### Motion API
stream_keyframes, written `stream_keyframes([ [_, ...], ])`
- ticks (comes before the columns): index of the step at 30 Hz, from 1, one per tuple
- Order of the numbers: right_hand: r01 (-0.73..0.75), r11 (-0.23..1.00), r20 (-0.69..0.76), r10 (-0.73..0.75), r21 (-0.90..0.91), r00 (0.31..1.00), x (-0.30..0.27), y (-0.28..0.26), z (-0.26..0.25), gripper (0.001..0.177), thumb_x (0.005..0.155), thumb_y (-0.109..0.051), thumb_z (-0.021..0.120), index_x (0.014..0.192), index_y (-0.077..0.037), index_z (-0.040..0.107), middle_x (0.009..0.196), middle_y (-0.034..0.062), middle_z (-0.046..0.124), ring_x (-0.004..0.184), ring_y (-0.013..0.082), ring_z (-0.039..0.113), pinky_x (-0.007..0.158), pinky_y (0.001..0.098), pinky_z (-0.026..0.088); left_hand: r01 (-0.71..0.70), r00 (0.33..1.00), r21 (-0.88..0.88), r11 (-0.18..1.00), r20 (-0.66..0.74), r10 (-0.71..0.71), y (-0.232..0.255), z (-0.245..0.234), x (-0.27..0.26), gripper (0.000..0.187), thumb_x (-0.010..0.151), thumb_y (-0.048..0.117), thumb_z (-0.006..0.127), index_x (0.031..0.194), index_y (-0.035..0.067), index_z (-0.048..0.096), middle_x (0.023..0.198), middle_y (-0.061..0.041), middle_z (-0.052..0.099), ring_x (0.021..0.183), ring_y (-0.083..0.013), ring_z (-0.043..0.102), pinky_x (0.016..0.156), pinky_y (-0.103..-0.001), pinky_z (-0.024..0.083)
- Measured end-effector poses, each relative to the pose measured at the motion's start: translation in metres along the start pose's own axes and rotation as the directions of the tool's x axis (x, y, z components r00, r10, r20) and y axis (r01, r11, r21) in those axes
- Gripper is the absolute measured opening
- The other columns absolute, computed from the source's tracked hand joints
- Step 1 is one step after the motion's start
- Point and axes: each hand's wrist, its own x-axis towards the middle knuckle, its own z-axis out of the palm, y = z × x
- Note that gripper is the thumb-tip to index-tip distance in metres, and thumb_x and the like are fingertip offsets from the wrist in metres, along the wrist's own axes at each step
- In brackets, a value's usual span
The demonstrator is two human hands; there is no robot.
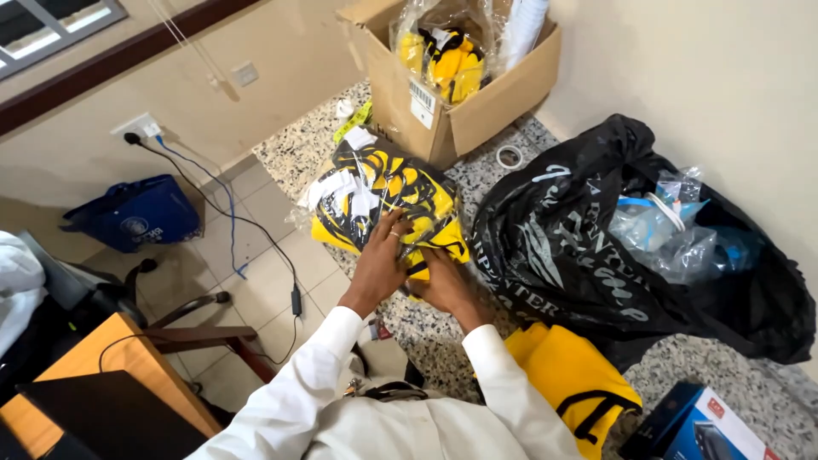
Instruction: Organizing and packing yellow jerseys and a white cable into bags and a cardboard box.
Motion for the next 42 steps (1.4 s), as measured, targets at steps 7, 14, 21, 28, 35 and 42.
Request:
stream_keyframes([
  [7,0.035,0.998,-0.033,-0.037,-0.059,0.999,0.003,0.006,-0.014,0.057,0.071,-0.014,0.083,0.122,0.001,0.065,0.125,0.0239,0.065,0.12,0.0406,0.059,0.101,0.0431,0.046,-0.028,0.998,-0.045,0.999,0.048,0.031,-0.024,0.003,0.001,0.073,0.072,-0.015,0.064,0.141,0.004,0.051,0.161,-0.02,0.035,0.151,-0.0428,0.028,0.123,-0.045,0.031],
  [14,0.056,0.993,-0.195,-0.036,0.101,0.98,-0.011,0.032,-0.023,0.027,0.086,-0.009,0.072,0.11,0.003,0.071,0.107,0.0196,0.073,0.096,0.0336,0.07,0.084,0.0398,0.055,0.027,0.994,-0.214,0.976,0.108,-0.004,-0.028,-0.005,0.003,0.068,0.077,-0.01,0.066,0.141,0.007,0.051,0.164,-0.018,0.033,0.152,-0.0412,0.028,0.121,-0.043,0.032],
  [21,-0.244,0.947,-0.257,0.294,0.209,0.92,-0.019,-0.009,-0.04,0.027,0.097,-0.02,0.067,0.112,0.002,0.067,0.08,0.0198,0.069,0.065,0.0263,0.061,0.064,0.0374,0.049,0.003,0.996,-0.1,0.995,0.093,0.006,-0.021,-0.011,0.001,0.065,0.076,-0.01,0.06,0.139,0.008,0.054,0.162,-0.02,0.035,0.15,-0.0424,0.029,0.117,-0.044,0.034],
  [28,-0.044,0.934,-0.466,0.218,0.355,0.857,-0.018,0.015,-0.017,0.025,0.105,-0.021,0.057,0.112,0.002,0.064,0.096,0.0183,0.072,0.084,0.026,0.066,0.077,0.0369,0.051,0.04,0.993,-0.051,0.998,-0.109,-0.045,-0.008,-0.018,0.004,0.061,0.071,-0.011,0.059,0.13,0.006,0.061,0.151,-0.021,0.051,0.143,-0.0399,0.044,0.118,-0.043,0.039],
  [35,-0.035,0.961,-0.375,0.14,0.274,0.916,-0.016,-0.03,-0.031,0.034,0.101,-0.027,0.061,0.121,0.001,0.063,0.108,0.0223,0.072,0.097,0.036,0.07,0.083,0.0417,0.053,0.065,0.985,-0.091,0.994,-0.152,-0.078,-0.007,-0.016,0.009,0.055,0.071,-0.01,0.06,0.123,0.006,0.066,0.147,-0.02,0.056,0.135,-0.0403,0.053,0.115,-0.042,0.043],
  [42,0.102,0.993,0.025,-0.104,0.063,0.994,-0.032,-0.04,-0.01,0.029,0.094,-0.021,0.071,0.117,-0.003,0.071,0.115,0.0193,0.07,0.109,0.0376,0.066,0.094,0.0427,0.052,0.132,0.987,0.037,0.991,-0.091,-0.128,-0.031,0.017,0.026,0.043,0.083,0.012,0.068,0.126,0.009,0.066,0.148,-0.019,0.055,0.135,-0.0392,0.054,0.111,-0.053,0.042],
])
